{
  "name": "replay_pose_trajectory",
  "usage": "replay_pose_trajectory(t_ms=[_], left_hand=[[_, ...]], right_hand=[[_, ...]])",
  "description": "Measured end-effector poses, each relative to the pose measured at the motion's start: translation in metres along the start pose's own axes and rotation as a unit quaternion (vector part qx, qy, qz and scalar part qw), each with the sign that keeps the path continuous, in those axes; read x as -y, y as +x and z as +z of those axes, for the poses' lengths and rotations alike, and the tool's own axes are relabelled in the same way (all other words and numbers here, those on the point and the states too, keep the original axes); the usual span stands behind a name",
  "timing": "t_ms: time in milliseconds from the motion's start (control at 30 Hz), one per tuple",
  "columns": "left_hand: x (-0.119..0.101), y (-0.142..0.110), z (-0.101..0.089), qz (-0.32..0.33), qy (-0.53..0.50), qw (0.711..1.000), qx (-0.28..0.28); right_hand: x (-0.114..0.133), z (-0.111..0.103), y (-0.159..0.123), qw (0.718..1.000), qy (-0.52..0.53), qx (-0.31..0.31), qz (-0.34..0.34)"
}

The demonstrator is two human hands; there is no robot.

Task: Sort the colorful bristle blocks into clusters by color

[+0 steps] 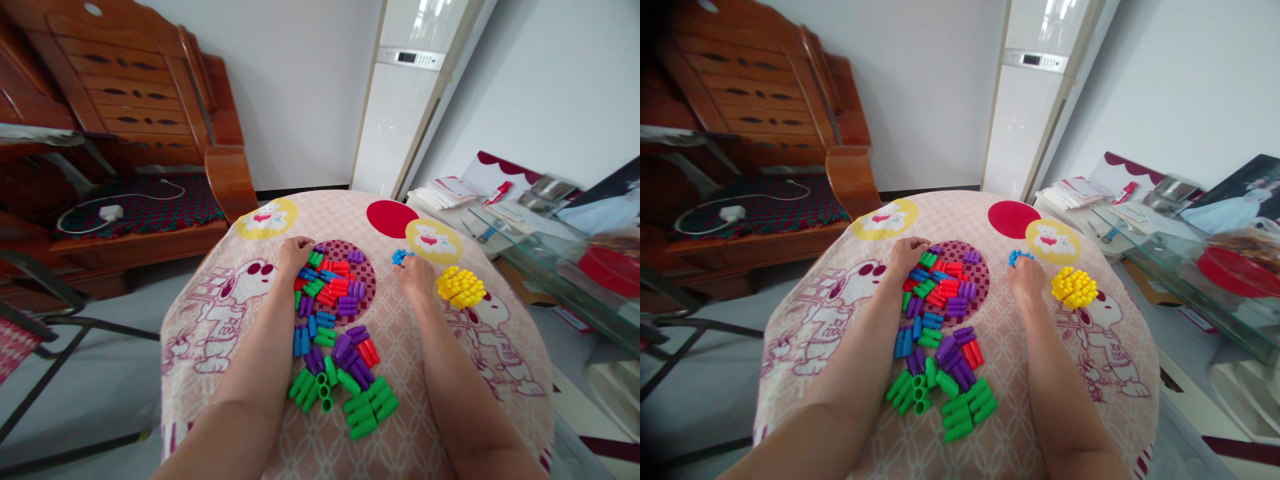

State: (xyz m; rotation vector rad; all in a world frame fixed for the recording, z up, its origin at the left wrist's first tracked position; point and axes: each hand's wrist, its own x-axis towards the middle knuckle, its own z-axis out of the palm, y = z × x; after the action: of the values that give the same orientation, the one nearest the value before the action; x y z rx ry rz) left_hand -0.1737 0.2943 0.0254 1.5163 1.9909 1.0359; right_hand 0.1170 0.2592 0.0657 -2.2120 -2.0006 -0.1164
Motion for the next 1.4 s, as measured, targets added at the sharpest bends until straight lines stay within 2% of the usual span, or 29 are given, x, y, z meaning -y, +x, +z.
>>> replay_pose_trajectory(t_ms=[100, 167, 233, 300, 333, 467, 700, 800, 900, 967, 1067, 1133, 1200, 1333, 1400], left_hand=[[0.000, 0.000, 0.000, 0.000, 0.002, 1.000, 0.002], [0.001, 0.000, 0.000, 0.003, 0.004, 1.000, 0.001], [0.002, 0.000, 0.001, 0.009, 0.002, 1.000, -0.001], [0.002, 0.000, 0.001, 0.014, -0.001, 1.000, -0.003], [0.002, 0.000, 0.001, 0.015, -0.001, 1.000, -0.004], [0.001, 0.001, 0.001, 0.010, 0.009, 1.000, -0.003], [0.002, 0.002, 0.003, 0.005, 0.002, 1.000, -0.008], [0.000, -0.001, 0.000, 0.016, -0.054, 0.998, -0.021], [-0.012, -0.008, -0.009, 0.079, -0.150, 0.985, -0.016], [-0.024, -0.014, -0.015, 0.137, -0.200, 0.969, 0.044], [-0.041, -0.023, -0.019, 0.194, -0.239, 0.929, 0.206], [-0.047, -0.027, -0.019, 0.204, -0.238, 0.905, 0.287], [-0.047, -0.028, -0.018, 0.194, -0.233, 0.903, 0.303], [-0.039, -0.024, -0.020, 0.157, -0.262, 0.914, 0.267], [-0.037, -0.022, -0.020, 0.150, -0.279, 0.903, 0.292]], right_hand=[[0.028, -0.009, -0.015, 0.992, 0.076, -0.013, -0.098], [0.052, -0.011, -0.031, 0.966, 0.152, -0.005, -0.210], [0.072, -0.011, -0.046, 0.928, 0.203, 0.013, -0.312], [0.084, -0.009, -0.056, 0.903, 0.226, 0.025, -0.365], [0.085, -0.007, -0.058, 0.899, 0.230, 0.022, -0.373], [0.079, 0.005, -0.052, 0.909, 0.226, -0.012, -0.350], [0.080, 0.039, -0.041, 0.906, 0.243, -0.037, -0.344], [0.078, 0.041, -0.037, 0.902, 0.289, -0.042, -0.318], [0.072, 0.035, -0.031, 0.888, 0.357, -0.068, -0.283], [0.068, 0.030, -0.029, 0.881, 0.391, -0.077, -0.257], [0.066, 0.027, -0.029, 0.879, 0.422, -0.061, -0.214], [0.066, 0.026, -0.030, 0.878, 0.435, -0.046, -0.196], [0.066, 0.025, -0.031, 0.880, 0.437, -0.032, -0.185], [0.064, 0.019, -0.031, 0.886, 0.423, 0.004, -0.188], [0.063, 0.016, -0.032, 0.882, 0.432, 0.006, -0.190]])
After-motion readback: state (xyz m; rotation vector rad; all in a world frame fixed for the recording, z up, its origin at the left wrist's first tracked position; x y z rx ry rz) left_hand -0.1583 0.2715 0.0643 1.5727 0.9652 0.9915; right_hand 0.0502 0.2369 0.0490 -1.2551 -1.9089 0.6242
